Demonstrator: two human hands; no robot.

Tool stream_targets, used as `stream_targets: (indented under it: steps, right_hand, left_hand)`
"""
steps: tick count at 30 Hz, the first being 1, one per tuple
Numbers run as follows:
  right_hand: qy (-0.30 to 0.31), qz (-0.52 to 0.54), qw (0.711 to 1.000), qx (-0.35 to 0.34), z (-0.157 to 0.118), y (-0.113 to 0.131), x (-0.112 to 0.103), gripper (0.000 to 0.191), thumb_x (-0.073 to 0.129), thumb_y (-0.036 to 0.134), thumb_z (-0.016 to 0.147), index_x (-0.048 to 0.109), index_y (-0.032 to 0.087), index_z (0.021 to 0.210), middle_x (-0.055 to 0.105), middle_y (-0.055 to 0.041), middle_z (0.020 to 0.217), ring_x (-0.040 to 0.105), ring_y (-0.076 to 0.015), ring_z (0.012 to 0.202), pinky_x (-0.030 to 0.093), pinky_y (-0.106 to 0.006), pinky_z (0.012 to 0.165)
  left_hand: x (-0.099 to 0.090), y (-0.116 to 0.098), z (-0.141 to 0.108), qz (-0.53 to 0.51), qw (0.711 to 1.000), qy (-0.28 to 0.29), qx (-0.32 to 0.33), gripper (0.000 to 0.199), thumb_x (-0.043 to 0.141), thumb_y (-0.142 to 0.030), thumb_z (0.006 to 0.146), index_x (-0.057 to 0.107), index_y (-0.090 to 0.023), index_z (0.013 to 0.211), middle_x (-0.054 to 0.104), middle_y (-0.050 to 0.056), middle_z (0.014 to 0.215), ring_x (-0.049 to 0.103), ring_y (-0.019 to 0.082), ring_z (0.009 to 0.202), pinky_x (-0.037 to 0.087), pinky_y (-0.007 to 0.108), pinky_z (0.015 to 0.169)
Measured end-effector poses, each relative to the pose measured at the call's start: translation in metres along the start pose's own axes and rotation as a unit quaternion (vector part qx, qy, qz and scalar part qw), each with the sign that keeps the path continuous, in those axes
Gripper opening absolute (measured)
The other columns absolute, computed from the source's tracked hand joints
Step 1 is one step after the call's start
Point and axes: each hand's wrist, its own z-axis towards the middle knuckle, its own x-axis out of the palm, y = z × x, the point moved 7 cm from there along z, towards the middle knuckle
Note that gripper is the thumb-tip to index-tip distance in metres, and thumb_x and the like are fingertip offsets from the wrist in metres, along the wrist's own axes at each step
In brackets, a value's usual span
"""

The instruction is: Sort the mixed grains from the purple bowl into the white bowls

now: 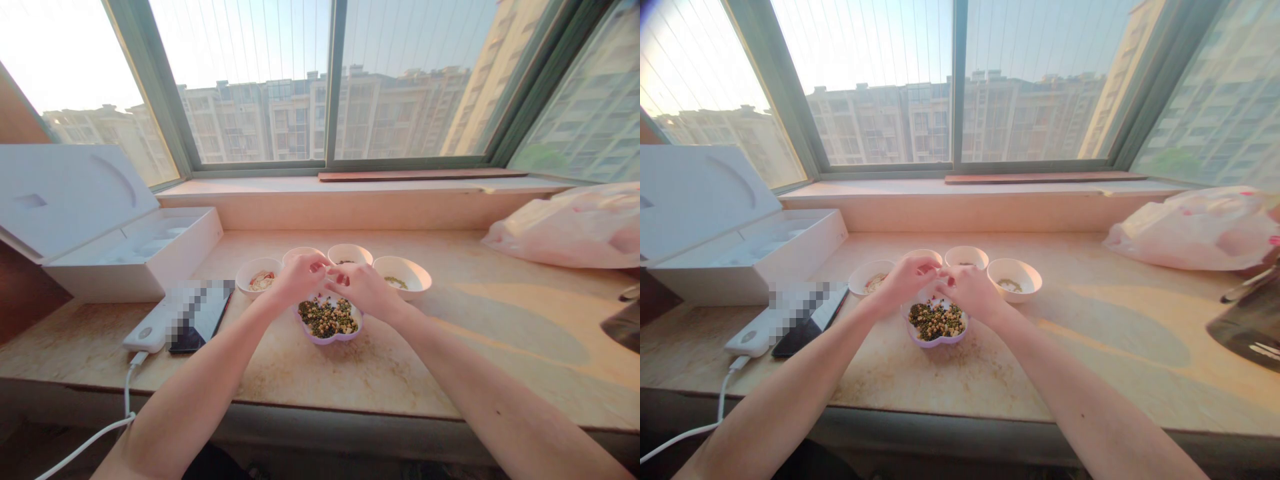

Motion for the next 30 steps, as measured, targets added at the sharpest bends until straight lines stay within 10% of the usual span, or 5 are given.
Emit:
stream_targets:
  steps: [11, 20, 25, 30]
  right_hand:
    - [0.212, 0.05, 0.962, -0.163, -0.017, 0.035, 0.036, 0.029, 0.077, 0.04, 0.084, 0.078, 0.02, 0.105, 0.074, -0.009, 0.12, 0.067, -0.0288, 0.111, 0.051, -0.039, 0.095]
    - [0.215, -0.018, 0.961, -0.171, -0.011, 0.035, 0.05, 0.037, 0.078, 0.049, 0.08, 0.077, 0.021, 0.105, 0.071, -0.0101, 0.112, 0.063, -0.031, 0.107, 0.05, -0.043, 0.092]
    - [0.181, 0.018, 0.974, -0.133, -0.011, 0.035, 0.048, 0.003, 0.075, 0.025, 0.084, 0.076, 0.023, 0.084, 0.072, -0.0033, 0.085, 0.065, -0.0216, 0.08, 0.046, -0.032, 0.068]
    - [0.189, 0.027, 0.975, -0.11, -0.011, 0.026, 0.054, 0.019, 0.068, 0.016, 0.087, 0.082, 0.025, 0.094, 0.079, -0.0021, 0.09, 0.069, -0.0213, 0.081, 0.048, -0.032, 0.071]
  left_hand:
    - [-0.019, 0.026, 0.001, 0.27, 0.959, 0.05, -0.072, 0.033, 0.044, -0.015, 0.096, 0.076, -0.018, 0.086, 0.077, 0.011, 0.092, 0.069, 0.021, 0.078, 0.047, 0.027, 0.07]
    - [-0.016, 0.015, 0.003, 0.277, 0.959, 0.039, -0.036, 0.031, 0.046, -0.018, 0.097, 0.076, -0.019, 0.1, 0.077, 0.01, 0.105, 0.071, 0.023, 0.094, 0.052, 0.029, 0.082]
    - [-0.013, 0.009, 0.002, 0.265, 0.963, 0.045, -0.013, 0.029, 0.047, -0.018, 0.096, 0.076, -0.019, 0.093, 0.077, 0.01, 0.106, 0.071, 0.023, 0.093, 0.052, 0.029, 0.081]
    - [-0.013, 0.007, 0.001, 0.246, 0.969, 0.032, -0.003, 0.027, 0.049, -0.016, 0.094, 0.075, -0.02, 0.09, 0.076, 0.01, 0.104, 0.071, 0.023, 0.091, 0.053, 0.029, 0.081]
